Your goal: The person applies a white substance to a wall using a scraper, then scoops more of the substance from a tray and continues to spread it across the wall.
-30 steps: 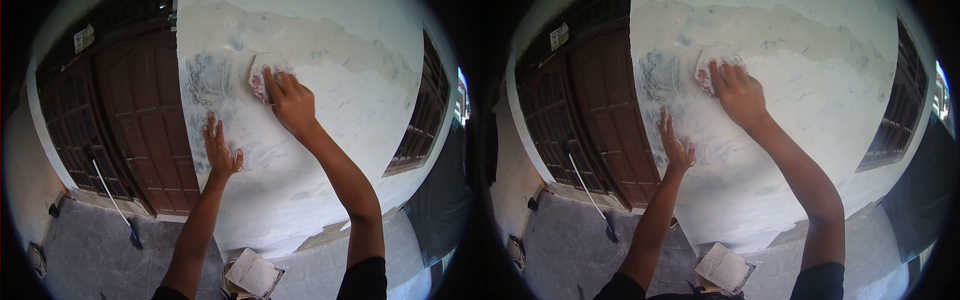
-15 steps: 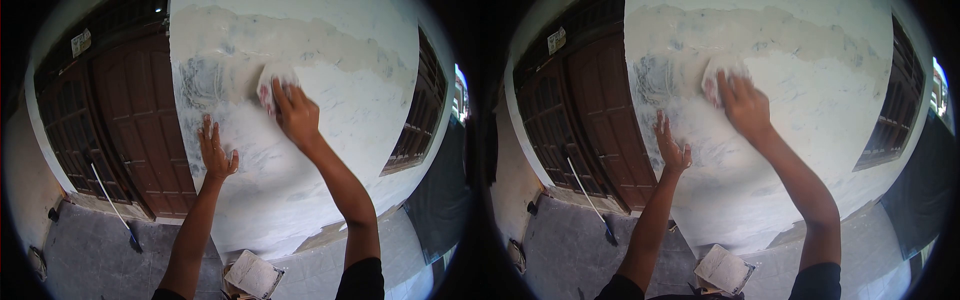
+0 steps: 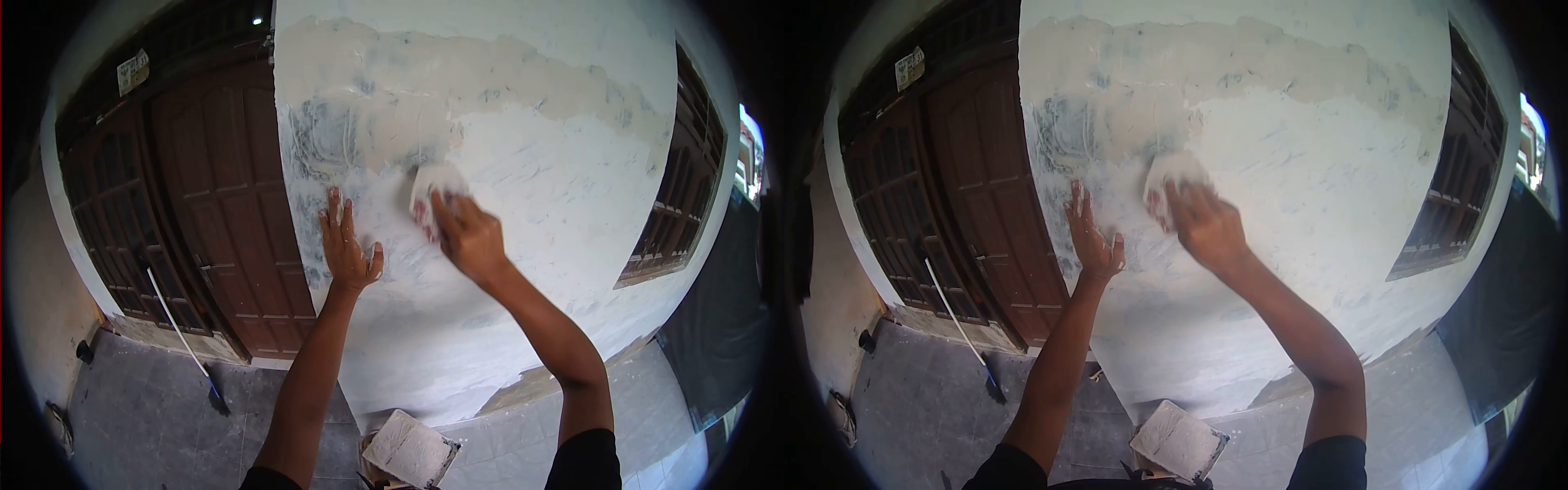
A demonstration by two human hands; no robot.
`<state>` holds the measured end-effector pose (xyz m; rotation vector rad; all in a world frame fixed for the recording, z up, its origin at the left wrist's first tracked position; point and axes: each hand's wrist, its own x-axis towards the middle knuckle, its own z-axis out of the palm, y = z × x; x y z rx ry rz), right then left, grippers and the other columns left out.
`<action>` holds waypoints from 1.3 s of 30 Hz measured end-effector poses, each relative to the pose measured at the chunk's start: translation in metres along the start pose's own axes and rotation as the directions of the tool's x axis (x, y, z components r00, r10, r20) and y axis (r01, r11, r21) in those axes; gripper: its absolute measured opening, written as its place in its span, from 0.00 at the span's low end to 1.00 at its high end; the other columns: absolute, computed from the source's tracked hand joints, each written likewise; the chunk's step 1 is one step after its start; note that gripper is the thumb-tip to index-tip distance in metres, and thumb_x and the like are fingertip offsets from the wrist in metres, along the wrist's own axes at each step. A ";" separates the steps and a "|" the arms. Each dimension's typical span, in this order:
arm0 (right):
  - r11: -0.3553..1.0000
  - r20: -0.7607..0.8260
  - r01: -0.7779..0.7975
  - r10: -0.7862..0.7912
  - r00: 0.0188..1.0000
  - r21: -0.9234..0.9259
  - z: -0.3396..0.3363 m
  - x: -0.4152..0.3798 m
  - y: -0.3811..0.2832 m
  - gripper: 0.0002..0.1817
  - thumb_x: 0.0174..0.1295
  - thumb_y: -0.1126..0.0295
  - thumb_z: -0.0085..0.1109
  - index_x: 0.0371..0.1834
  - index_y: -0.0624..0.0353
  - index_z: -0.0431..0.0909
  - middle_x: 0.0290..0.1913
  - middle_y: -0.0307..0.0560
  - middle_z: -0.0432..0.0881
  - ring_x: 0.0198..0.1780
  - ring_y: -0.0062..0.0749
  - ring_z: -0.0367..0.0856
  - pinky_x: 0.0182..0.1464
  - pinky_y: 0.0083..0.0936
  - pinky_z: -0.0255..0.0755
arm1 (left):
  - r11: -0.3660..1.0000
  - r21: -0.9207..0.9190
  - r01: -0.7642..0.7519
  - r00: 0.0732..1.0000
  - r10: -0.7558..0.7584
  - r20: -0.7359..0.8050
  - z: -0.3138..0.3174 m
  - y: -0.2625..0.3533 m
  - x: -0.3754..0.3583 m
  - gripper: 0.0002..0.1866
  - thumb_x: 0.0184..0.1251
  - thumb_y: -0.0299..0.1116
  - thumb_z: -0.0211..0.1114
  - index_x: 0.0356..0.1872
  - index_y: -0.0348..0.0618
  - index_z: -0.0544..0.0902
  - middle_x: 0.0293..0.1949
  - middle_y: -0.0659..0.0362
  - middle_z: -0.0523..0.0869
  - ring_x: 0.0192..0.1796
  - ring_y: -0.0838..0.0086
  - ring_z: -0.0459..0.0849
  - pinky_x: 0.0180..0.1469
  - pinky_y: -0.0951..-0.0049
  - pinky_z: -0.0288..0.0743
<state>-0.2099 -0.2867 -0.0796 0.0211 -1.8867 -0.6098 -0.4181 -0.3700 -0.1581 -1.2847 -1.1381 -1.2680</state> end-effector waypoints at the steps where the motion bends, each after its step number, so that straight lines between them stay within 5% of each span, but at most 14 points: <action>1: 0.999 -0.083 -0.002 -0.001 0.997 -0.033 -0.003 0.014 0.008 0.30 0.42 0.79 0.62 0.56 0.64 0.77 0.44 0.53 0.79 0.41 0.41 0.83 0.34 0.31 0.80 | 1.000 0.001 -0.001 1.000 0.001 -0.002 0.001 0.000 0.000 0.41 0.69 0.55 0.45 0.73 0.36 0.52 0.73 0.35 0.54 0.76 0.42 0.53 0.72 0.35 0.36; 7: 0.958 -0.134 0.062 -0.103 0.986 -0.281 0.016 0.079 0.033 0.26 0.47 0.75 0.59 0.54 0.65 0.76 0.39 0.46 0.76 0.37 0.33 0.79 0.30 0.25 0.78 | 1.000 0.004 0.004 1.000 -0.004 0.000 0.001 -0.001 -0.002 0.41 0.69 0.55 0.46 0.74 0.36 0.52 0.73 0.35 0.54 0.75 0.42 0.53 0.72 0.35 0.36; 15: 0.982 0.001 0.114 -0.115 0.993 -0.148 0.025 0.004 -0.005 0.28 0.43 0.80 0.58 0.55 0.66 0.78 0.33 0.46 0.75 0.32 0.34 0.79 0.28 0.26 0.77 | 1.000 -0.014 0.021 1.000 -0.021 0.001 0.000 0.000 -0.002 0.41 0.68 0.55 0.47 0.74 0.37 0.52 0.73 0.34 0.54 0.75 0.41 0.53 0.71 0.34 0.37; 21: 0.978 -0.178 0.116 -0.147 0.973 -0.175 0.013 0.075 0.012 0.32 0.38 0.79 0.64 0.55 0.63 0.79 0.35 0.46 0.77 0.32 0.33 0.79 0.27 0.25 0.76 | 0.999 -0.026 0.020 1.000 -0.020 0.001 0.001 -0.002 -0.003 0.42 0.67 0.55 0.47 0.74 0.36 0.52 0.73 0.34 0.54 0.75 0.41 0.53 0.71 0.34 0.37; 23: 0.948 -0.115 0.139 -0.178 0.977 -0.287 0.019 0.094 0.017 0.25 0.48 0.73 0.58 0.54 0.64 0.77 0.37 0.43 0.76 0.36 0.29 0.78 0.29 0.22 0.77 | 1.000 -0.023 0.019 1.000 -0.019 0.002 0.001 -0.002 -0.003 0.42 0.67 0.55 0.47 0.73 0.36 0.52 0.73 0.34 0.54 0.75 0.41 0.53 0.71 0.34 0.36; 30: 0.968 0.055 0.163 -0.155 0.986 -0.190 0.032 0.009 -0.010 0.27 0.48 0.75 0.59 0.57 0.65 0.77 0.36 0.46 0.77 0.35 0.33 0.81 0.29 0.25 0.79 | 1.000 -0.017 0.016 1.000 -0.016 0.002 0.000 -0.002 -0.004 0.41 0.67 0.55 0.47 0.73 0.35 0.52 0.73 0.34 0.54 0.75 0.42 0.53 0.71 0.35 0.36; 33: 0.962 0.152 0.218 -0.193 0.969 -0.167 0.021 -0.009 -0.015 0.26 0.51 0.73 0.57 0.57 0.65 0.76 0.43 0.47 0.78 0.42 0.34 0.81 0.33 0.24 0.81 | 1.000 -0.008 0.010 1.000 -0.009 0.006 0.000 -0.001 -0.004 0.41 0.67 0.54 0.47 0.73 0.35 0.52 0.73 0.35 0.54 0.75 0.42 0.53 0.72 0.36 0.36; 35: 0.974 -0.042 0.183 -0.190 0.981 -0.136 0.009 0.016 -0.009 0.26 0.46 0.78 0.61 0.54 0.64 0.80 0.37 0.48 0.79 0.33 0.34 0.81 0.29 0.25 0.79 | 1.000 -0.014 0.008 1.000 -0.008 0.002 0.001 -0.002 -0.004 0.41 0.67 0.54 0.47 0.73 0.35 0.52 0.73 0.35 0.54 0.75 0.42 0.53 0.72 0.36 0.36; 39: 0.975 -0.138 0.090 -0.120 0.983 -0.205 0.010 0.079 0.004 0.31 0.43 0.78 0.64 0.57 0.61 0.77 0.40 0.46 0.78 0.37 0.34 0.80 0.30 0.24 0.77 | 1.000 -0.027 0.008 1.000 -0.008 -0.002 0.002 -0.001 -0.005 0.42 0.67 0.55 0.47 0.74 0.36 0.52 0.73 0.35 0.54 0.75 0.42 0.53 0.72 0.35 0.36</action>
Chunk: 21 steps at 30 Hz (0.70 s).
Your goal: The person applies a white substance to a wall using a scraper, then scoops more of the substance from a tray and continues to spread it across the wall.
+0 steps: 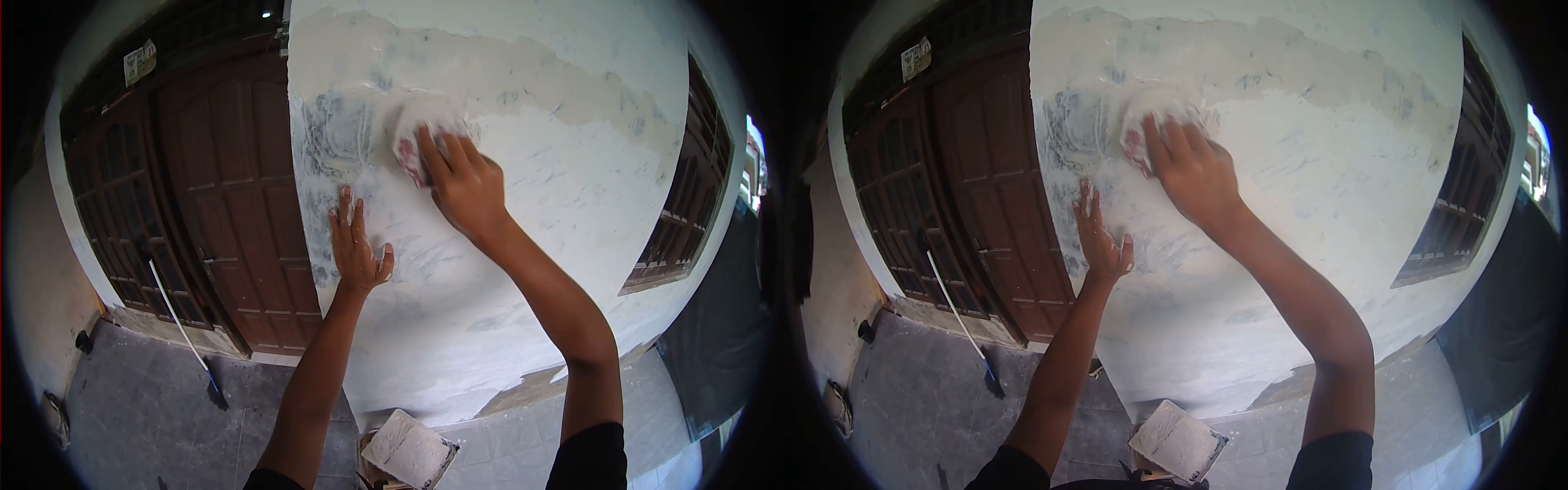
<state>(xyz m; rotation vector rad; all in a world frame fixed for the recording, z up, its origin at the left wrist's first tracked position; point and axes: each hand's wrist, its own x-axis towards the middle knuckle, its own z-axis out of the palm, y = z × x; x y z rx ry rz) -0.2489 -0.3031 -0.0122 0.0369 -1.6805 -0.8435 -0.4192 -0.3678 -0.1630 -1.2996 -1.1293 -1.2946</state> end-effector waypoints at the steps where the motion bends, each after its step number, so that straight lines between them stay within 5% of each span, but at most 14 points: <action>1: 0.999 -0.007 0.023 -0.023 1.000 -0.027 0.006 0.009 0.001 0.30 0.44 0.77 0.63 0.58 0.62 0.77 0.40 0.46 0.78 0.38 0.33 0.80 0.31 0.24 0.78 | 1.000 0.002 0.001 1.000 -0.001 -0.003 -0.001 -0.001 0.001 0.42 0.67 0.55 0.47 0.74 0.36 0.52 0.73 0.35 0.54 0.75 0.41 0.53 0.71 0.35 0.36; 7: 0.994 0.171 0.106 -0.102 0.980 -0.012 0.019 -0.026 -0.024 0.23 0.52 0.71 0.58 0.54 0.65 0.78 0.42 0.45 0.77 0.43 0.30 0.79 0.37 0.21 0.80 | 0.999 -0.042 0.026 0.999 -0.027 -0.023 -0.002 0.000 0.002 0.42 0.68 0.56 0.47 0.73 0.35 0.53 0.73 0.34 0.55 0.75 0.40 0.53 0.71 0.34 0.35; 9: 0.991 0.161 0.133 -0.136 0.977 0.030 0.009 -0.056 -0.030 0.26 0.49 0.72 0.61 0.55 0.65 0.78 0.39 0.44 0.78 0.37 0.29 0.80 0.32 0.22 0.80 | 0.999 -0.043 0.026 0.999 -0.027 -0.020 -0.003 -0.001 0.001 0.42 0.68 0.57 0.47 0.73 0.35 0.53 0.73 0.34 0.55 0.75 0.41 0.54 0.71 0.35 0.34; 13: 0.993 0.228 0.101 -0.114 0.967 0.068 -0.026 -0.078 -0.017 0.25 0.50 0.73 0.58 0.56 0.62 0.78 0.45 0.50 0.80 0.43 0.36 0.82 0.37 0.26 0.81 | 1.000 -0.018 0.020 1.000 -0.020 -0.005 -0.003 0.000 0.002 0.42 0.67 0.57 0.47 0.74 0.35 0.52 0.73 0.34 0.55 0.75 0.41 0.54 0.72 0.37 0.35; 21: 0.998 -0.009 -0.042 0.042 0.999 -0.049 -0.007 -0.008 0.027 0.26 0.48 0.74 0.58 0.55 0.61 0.78 0.40 0.45 0.78 0.37 0.32 0.80 0.30 0.26 0.78 | 0.999 0.043 -0.010 0.999 0.008 0.050 0.001 0.008 0.011 0.41 0.66 0.52 0.49 0.74 0.35 0.52 0.73 0.34 0.53 0.76 0.41 0.51 0.72 0.37 0.36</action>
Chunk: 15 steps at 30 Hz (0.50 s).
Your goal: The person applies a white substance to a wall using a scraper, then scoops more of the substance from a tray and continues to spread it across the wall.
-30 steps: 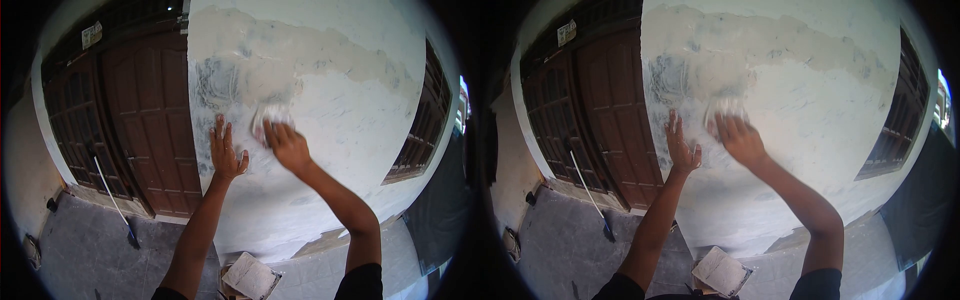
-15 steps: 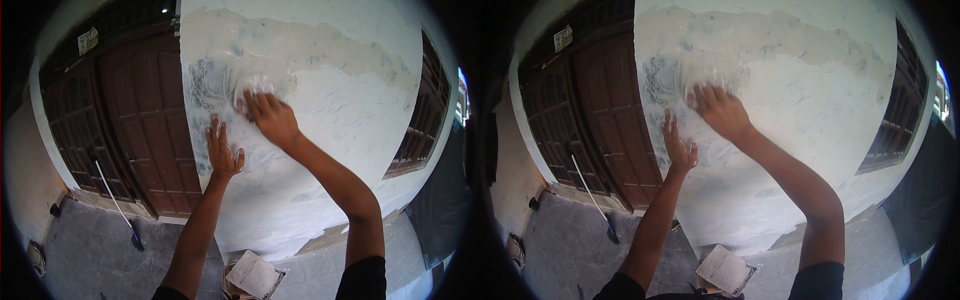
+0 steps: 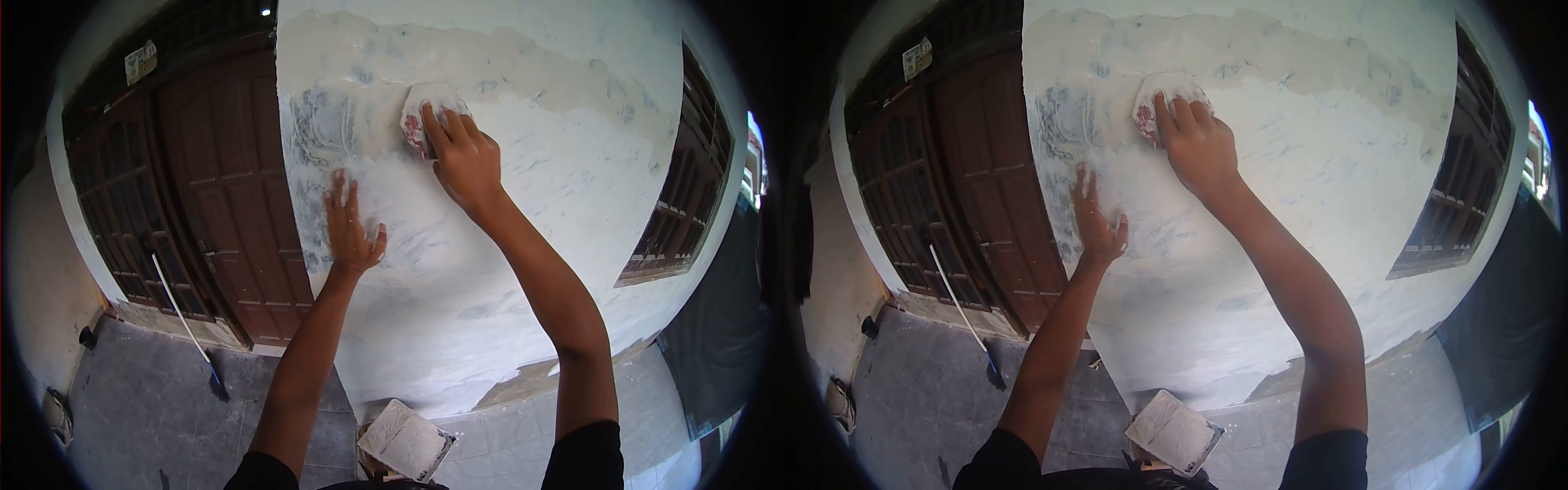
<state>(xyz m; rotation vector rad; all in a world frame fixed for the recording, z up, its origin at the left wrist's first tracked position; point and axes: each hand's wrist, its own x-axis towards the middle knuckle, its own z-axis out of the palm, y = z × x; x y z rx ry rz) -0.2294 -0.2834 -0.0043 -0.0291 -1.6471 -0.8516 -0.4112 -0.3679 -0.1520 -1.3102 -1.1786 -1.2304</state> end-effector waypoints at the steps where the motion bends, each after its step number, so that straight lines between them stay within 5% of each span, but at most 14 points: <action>1: 1.000 0.018 -0.006 0.007 1.000 -0.027 0.008 -0.002 0.000 0.26 0.48 0.74 0.58 0.55 0.62 0.77 0.40 0.44 0.78 0.36 0.31 0.79 0.30 0.25 0.78 | 1.000 0.008 -0.004 1.000 0.004 0.000 0.001 0.003 0.002 0.41 0.66 0.52 0.49 0.74 0.35 0.52 0.73 0.34 0.53 0.76 0.41 0.51 0.72 0.37 0.36; 6: 0.998 0.160 -0.062 0.056 0.986 0.034 0.016 -0.063 -0.015 0.36 0.37 0.80 0.61 0.59 0.65 0.75 0.40 0.47 0.78 0.38 0.35 0.80 0.31 0.29 0.78 | 0.992 -0.111 -0.060 0.998 0.059 -0.017 0.021 0.021 0.014 0.40 0.66 0.49 0.51 0.72 0.32 0.54 0.73 0.33 0.54 0.75 0.40 0.52 0.73 0.39 0.39; 9: 0.998 0.216 -0.034 0.022 0.976 0.052 -0.002 -0.087 -0.019 0.27 0.49 0.74 0.58 0.57 0.65 0.75 0.42 0.47 0.78 0.37 0.34 0.81 0.30 0.27 0.79 | 0.995 -0.069 -0.068 0.997 0.067 -0.024 0.023 0.022 0.011 0.39 0.66 0.49 0.51 0.72 0.33 0.54 0.72 0.33 0.55 0.75 0.40 0.53 0.72 0.39 0.41; 15: 0.996 0.012 -0.079 0.078 0.997 0.040 -0.007 -0.033 0.016 0.26 0.47 0.75 0.59 0.55 0.60 0.79 0.44 0.50 0.80 0.39 0.37 0.83 0.30 0.28 0.79 | 0.996 -0.051 -0.073 0.996 0.071 -0.047 0.025 0.021 0.010 0.39 0.65 0.47 0.51 0.72 0.34 0.54 0.72 0.33 0.55 0.75 0.40 0.54 0.72 0.39 0.42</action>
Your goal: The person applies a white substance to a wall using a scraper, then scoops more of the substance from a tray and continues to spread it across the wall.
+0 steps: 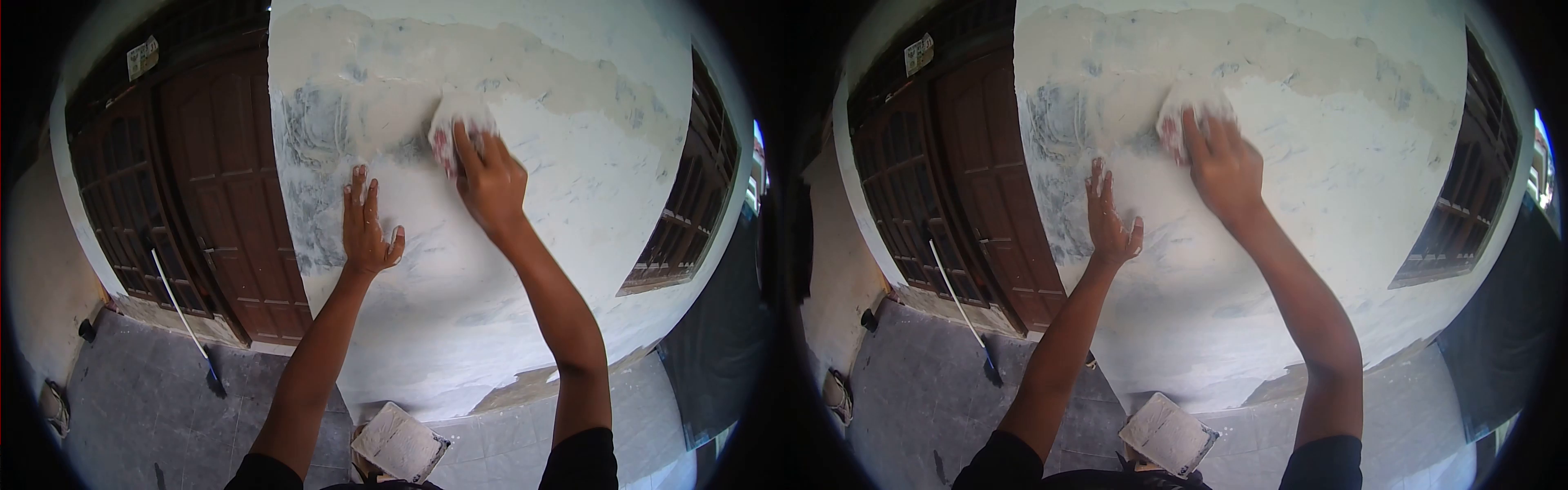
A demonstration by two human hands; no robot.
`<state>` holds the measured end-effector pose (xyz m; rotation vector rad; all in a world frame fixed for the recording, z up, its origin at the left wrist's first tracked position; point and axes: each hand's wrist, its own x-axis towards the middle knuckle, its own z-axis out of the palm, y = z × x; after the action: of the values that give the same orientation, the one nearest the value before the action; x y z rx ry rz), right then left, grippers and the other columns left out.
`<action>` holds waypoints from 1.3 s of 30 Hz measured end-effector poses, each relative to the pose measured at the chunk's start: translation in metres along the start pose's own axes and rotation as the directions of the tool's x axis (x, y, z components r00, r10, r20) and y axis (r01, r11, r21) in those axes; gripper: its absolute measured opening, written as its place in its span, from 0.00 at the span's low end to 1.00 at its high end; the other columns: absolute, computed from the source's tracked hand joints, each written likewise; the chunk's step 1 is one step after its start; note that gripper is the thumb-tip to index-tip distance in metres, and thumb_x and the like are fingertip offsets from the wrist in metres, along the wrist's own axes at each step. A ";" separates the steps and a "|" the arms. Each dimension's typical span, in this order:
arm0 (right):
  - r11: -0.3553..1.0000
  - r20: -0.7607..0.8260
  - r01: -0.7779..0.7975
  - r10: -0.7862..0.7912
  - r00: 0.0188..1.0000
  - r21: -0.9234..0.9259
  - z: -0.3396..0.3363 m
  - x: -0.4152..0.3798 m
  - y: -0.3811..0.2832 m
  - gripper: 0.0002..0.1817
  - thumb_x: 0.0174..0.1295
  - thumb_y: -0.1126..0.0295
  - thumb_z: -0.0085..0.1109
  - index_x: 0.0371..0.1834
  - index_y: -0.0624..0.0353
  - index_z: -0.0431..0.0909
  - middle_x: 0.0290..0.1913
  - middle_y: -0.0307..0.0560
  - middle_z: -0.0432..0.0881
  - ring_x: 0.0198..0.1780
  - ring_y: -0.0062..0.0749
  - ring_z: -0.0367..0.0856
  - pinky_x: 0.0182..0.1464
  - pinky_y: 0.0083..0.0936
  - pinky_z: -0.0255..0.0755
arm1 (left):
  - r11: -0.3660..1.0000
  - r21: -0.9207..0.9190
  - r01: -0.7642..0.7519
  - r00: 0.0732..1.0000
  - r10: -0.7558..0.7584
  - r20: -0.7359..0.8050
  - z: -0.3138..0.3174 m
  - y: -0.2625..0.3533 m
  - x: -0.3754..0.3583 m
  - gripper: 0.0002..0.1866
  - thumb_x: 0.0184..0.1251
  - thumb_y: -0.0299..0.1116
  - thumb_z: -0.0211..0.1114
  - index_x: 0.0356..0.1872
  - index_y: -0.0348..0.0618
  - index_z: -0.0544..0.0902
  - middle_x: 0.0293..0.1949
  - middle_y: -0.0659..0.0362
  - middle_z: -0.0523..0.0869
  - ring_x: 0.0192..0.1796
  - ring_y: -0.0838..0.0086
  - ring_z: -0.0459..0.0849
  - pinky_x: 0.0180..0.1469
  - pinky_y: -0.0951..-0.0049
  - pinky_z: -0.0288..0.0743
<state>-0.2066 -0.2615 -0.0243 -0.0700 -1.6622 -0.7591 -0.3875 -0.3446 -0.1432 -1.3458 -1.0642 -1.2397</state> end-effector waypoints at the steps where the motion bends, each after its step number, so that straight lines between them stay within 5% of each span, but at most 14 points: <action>1: 0.998 0.001 0.019 -0.019 1.000 -0.063 0.006 0.011 0.005 0.25 0.48 0.75 0.59 0.55 0.61 0.78 0.42 0.49 0.79 0.39 0.36 0.81 0.30 0.26 0.79 | 1.000 -0.003 -0.010 1.000 0.010 -0.011 0.001 -0.001 0.000 0.39 0.65 0.47 0.51 0.73 0.35 0.54 0.72 0.33 0.55 0.75 0.40 0.54 0.72 0.39 0.42; 6: 0.992 0.166 0.062 -0.044 0.985 -0.108 0.017 -0.005 -0.015 0.29 0.47 0.81 0.55 0.58 0.74 0.73 0.36 0.48 0.73 0.35 0.33 0.79 0.30 0.23 0.78 | 1.000 -0.002 0.008 1.000 -0.008 -0.007 -0.001 -0.001 0.000 0.39 0.66 0.49 0.50 0.73 0.35 0.53 0.72 0.33 0.55 0.74 0.40 0.55 0.72 0.39 0.41; 11: 0.985 0.323 0.147 -0.111 0.940 -0.091 0.006 -0.058 -0.044 0.28 0.48 0.80 0.56 0.57 0.77 0.73 0.37 0.47 0.74 0.40 0.30 0.79 0.32 0.19 0.80 | 1.000 0.001 0.018 1.000 -0.018 0.008 0.000 0.000 -0.001 0.40 0.67 0.51 0.50 0.73 0.35 0.53 0.72 0.33 0.55 0.74 0.40 0.54 0.73 0.39 0.41; 12: 0.992 0.342 0.126 -0.113 0.933 -0.016 0.001 -0.066 -0.047 0.31 0.43 0.81 0.60 0.57 0.74 0.73 0.39 0.51 0.76 0.40 0.35 0.80 0.33 0.23 0.81 | 1.000 0.000 0.022 1.000 -0.022 0.004 0.000 0.000 -0.001 0.40 0.67 0.51 0.50 0.73 0.35 0.53 0.72 0.34 0.55 0.75 0.40 0.54 0.73 0.39 0.40; 16: 0.989 0.231 0.005 -0.040 0.972 0.151 -0.022 -0.058 -0.029 0.28 0.47 0.79 0.56 0.58 0.69 0.74 0.46 0.56 0.78 0.42 0.46 0.82 0.37 0.31 0.82 | 1.000 0.004 0.029 1.000 -0.029 -0.001 0.000 0.001 0.001 0.39 0.68 0.52 0.48 0.73 0.35 0.53 0.72 0.34 0.55 0.75 0.40 0.54 0.73 0.40 0.40; 20: 0.995 0.114 -0.066 0.058 0.992 0.071 -0.021 0.005 -0.004 0.29 0.45 0.79 0.57 0.57 0.66 0.76 0.46 0.54 0.78 0.43 0.44 0.81 0.34 0.30 0.81 | 1.000 0.002 0.019 1.000 -0.019 -0.011 0.001 0.000 -0.001 0.39 0.69 0.52 0.47 0.73 0.36 0.52 0.73 0.34 0.55 0.75 0.41 0.54 0.73 0.40 0.39; 22: 0.996 -0.009 0.052 -0.053 0.999 -0.070 -0.004 0.025 0.005 0.27 0.46 0.76 0.58 0.55 0.67 0.77 0.42 0.49 0.77 0.40 0.38 0.79 0.32 0.26 0.79 | 1.000 -0.004 0.029 1.000 -0.029 -0.007 0.000 0.000 -0.001 0.39 0.69 0.53 0.47 0.74 0.37 0.52 0.73 0.34 0.55 0.75 0.41 0.54 0.73 0.39 0.39; 27: 0.977 0.183 0.140 -0.109 0.977 -0.162 0.018 -0.003 -0.018 0.26 0.48 0.78 0.56 0.55 0.71 0.75 0.38 0.46 0.75 0.38 0.31 0.78 0.31 0.21 0.79 | 0.999 -0.018 0.030 0.999 -0.030 -0.020 0.001 -0.003 -0.002 0.40 0.68 0.54 0.47 0.74 0.37 0.52 0.73 0.34 0.55 0.75 0.40 0.55 0.72 0.38 0.39; 32: 0.987 0.313 0.158 -0.145 0.938 -0.014 -0.009 -0.057 -0.040 0.26 0.48 0.75 0.58 0.54 0.71 0.76 0.44 0.49 0.78 0.40 0.32 0.79 0.34 0.24 0.81 | 0.999 -0.029 0.030 0.999 -0.031 -0.037 0.000 -0.002 -0.002 0.40 0.69 0.55 0.47 0.74 0.37 0.52 0.73 0.34 0.55 0.74 0.40 0.55 0.72 0.38 0.40; 35: 0.988 0.141 0.153 -0.153 0.978 0.008 -0.014 -0.030 -0.025 0.27 0.48 0.74 0.58 0.56 0.68 0.76 0.45 0.51 0.79 0.39 0.35 0.80 0.32 0.25 0.81 | 1.000 0.013 0.021 0.998 -0.020 -0.056 0.000 0.001 -0.002 0.38 0.65 0.47 0.49 0.73 0.35 0.56 0.72 0.34 0.58 0.74 0.41 0.57 0.72 0.41 0.46; 39: 0.986 0.057 0.139 -0.134 0.989 -0.094 -0.004 0.035 -0.013 0.24 0.49 0.73 0.58 0.53 0.67 0.77 0.40 0.46 0.78 0.37 0.31 0.79 0.30 0.21 0.78 | 0.999 -0.028 0.036 0.999 -0.037 -0.035 0.002 -0.002 -0.004 0.41 0.68 0.55 0.47 0.73 0.36 0.53 0.72 0.33 0.55 0.74 0.40 0.54 0.72 0.38 0.39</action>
<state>-0.2183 -0.2866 0.0018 -0.0445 -1.6897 -0.9496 -0.3895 -0.3425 -0.1473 -1.3254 -1.0541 -1.3055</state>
